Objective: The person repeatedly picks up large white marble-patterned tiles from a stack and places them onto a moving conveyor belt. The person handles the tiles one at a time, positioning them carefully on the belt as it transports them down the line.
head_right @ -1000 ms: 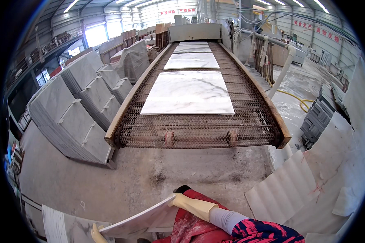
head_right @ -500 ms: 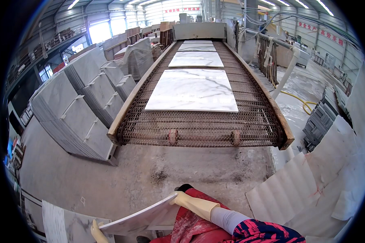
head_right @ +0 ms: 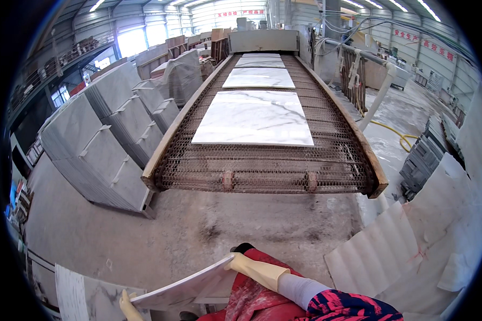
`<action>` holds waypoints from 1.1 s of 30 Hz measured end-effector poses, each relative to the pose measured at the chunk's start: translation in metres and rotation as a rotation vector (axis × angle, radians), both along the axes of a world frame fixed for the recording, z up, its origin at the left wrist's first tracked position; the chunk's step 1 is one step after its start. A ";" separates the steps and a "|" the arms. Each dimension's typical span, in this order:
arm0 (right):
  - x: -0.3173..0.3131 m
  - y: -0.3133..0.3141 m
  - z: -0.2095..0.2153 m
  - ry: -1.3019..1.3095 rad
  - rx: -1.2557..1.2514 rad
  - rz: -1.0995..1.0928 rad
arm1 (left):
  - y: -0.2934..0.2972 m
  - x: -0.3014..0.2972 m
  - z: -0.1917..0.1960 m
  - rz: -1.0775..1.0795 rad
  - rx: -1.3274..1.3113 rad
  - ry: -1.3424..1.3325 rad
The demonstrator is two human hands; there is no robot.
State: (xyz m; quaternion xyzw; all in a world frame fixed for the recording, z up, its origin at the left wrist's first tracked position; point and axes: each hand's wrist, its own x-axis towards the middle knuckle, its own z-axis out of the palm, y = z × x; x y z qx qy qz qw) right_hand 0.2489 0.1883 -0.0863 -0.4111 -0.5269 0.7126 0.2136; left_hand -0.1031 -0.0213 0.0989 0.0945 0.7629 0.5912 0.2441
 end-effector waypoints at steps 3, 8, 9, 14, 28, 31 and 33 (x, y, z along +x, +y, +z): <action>-0.002 0.002 -0.003 -0.057 0.066 0.022 | -0.001 -0.002 -0.002 -0.015 0.045 -0.081; -0.004 0.001 0.002 -0.055 0.055 0.035 | -0.003 0.005 0.003 -0.003 0.049 -0.079; -0.001 0.002 0.004 -0.061 0.057 0.032 | 0.000 0.007 0.004 0.000 0.052 -0.095; -0.004 0.001 0.006 -0.053 0.036 0.030 | -0.003 0.007 0.007 -0.003 -0.002 -0.026; -0.003 0.000 0.006 -0.053 0.028 -0.002 | -0.002 0.015 0.014 -0.005 0.017 -0.016; -0.002 0.000 0.009 -0.054 0.023 -0.011 | -0.002 0.004 0.001 0.000 0.033 -0.040; -0.002 0.001 0.007 -0.046 0.019 -0.005 | -0.003 -0.008 -0.012 -0.020 0.033 -0.045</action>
